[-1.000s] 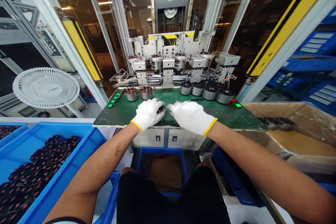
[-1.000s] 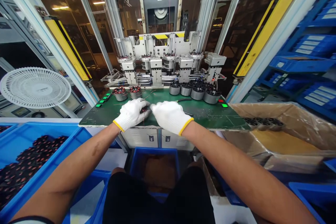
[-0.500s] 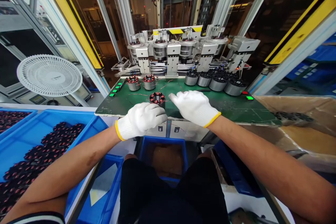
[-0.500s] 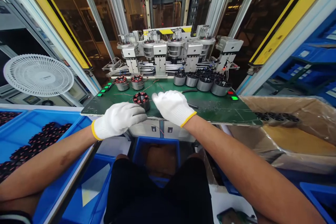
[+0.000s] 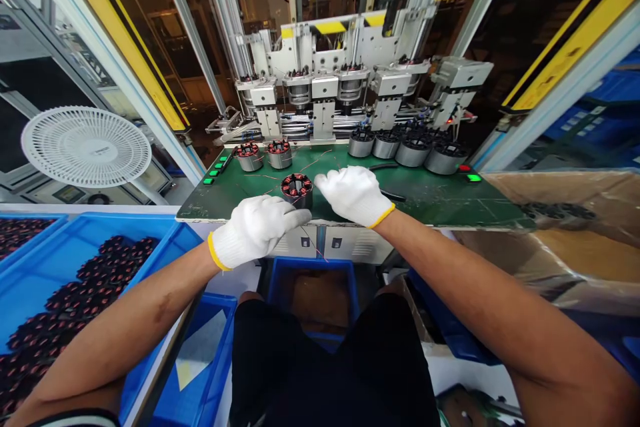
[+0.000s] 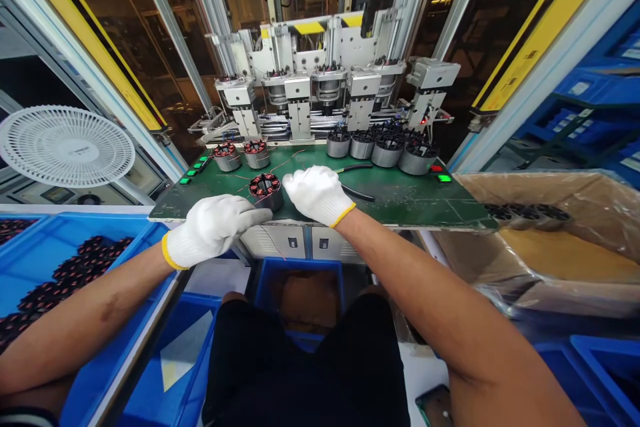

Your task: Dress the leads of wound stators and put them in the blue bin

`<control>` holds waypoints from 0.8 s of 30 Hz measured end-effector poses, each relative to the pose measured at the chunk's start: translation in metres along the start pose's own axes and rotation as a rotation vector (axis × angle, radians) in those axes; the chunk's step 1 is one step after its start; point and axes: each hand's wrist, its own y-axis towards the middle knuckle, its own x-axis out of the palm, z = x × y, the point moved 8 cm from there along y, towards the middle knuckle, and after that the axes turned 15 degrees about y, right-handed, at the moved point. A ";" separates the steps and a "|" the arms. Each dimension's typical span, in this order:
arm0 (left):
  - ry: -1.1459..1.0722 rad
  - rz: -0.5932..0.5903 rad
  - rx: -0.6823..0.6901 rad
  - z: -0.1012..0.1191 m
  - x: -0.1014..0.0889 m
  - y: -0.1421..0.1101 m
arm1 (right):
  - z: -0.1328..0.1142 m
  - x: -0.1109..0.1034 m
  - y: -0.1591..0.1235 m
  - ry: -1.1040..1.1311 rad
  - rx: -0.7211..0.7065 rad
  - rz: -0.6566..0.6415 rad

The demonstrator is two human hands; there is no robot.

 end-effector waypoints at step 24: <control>-0.836 0.178 -0.544 -0.070 -0.002 0.098 | -0.038 0.023 -0.025 0.111 0.102 -0.203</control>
